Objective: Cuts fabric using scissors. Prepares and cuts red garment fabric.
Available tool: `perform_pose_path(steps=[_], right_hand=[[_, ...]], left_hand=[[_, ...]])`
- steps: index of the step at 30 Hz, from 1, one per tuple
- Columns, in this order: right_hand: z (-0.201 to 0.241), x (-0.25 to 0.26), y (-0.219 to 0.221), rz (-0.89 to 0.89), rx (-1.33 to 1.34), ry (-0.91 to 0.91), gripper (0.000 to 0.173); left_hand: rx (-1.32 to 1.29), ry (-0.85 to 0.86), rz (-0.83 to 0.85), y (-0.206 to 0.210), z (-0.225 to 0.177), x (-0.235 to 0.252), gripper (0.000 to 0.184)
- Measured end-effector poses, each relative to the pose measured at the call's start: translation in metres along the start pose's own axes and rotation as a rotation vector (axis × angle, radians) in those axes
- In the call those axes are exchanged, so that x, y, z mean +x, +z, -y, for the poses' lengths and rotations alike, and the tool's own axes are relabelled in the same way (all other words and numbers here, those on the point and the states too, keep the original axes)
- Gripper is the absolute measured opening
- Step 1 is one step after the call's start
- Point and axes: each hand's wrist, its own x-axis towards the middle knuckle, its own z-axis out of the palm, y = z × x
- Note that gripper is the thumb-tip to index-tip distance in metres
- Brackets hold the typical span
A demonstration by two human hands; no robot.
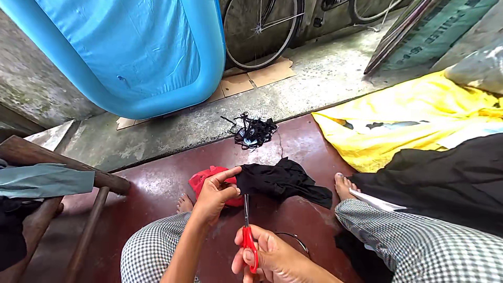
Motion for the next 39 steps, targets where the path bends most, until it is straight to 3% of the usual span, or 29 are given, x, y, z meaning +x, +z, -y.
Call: perform_pose_path(steps=[10,20,39], right_hand=[[0.003,0.001,-0.008,-0.075,-0.064,-0.002,0.047],[0.012,0.004,-0.017,-0.047,-0.147,-0.043,0.05],[0.019,0.003,-0.02,-0.088,-0.302,-0.078,0.038]], left_hand=[[-0.025,-0.023,0.026,0.002,0.001,-0.001,0.054],[0.003,-0.048,0.073,-0.001,0.002,-0.001,0.058],[0.035,0.007,0.061,-0.006,0.001,-0.001,0.062]])
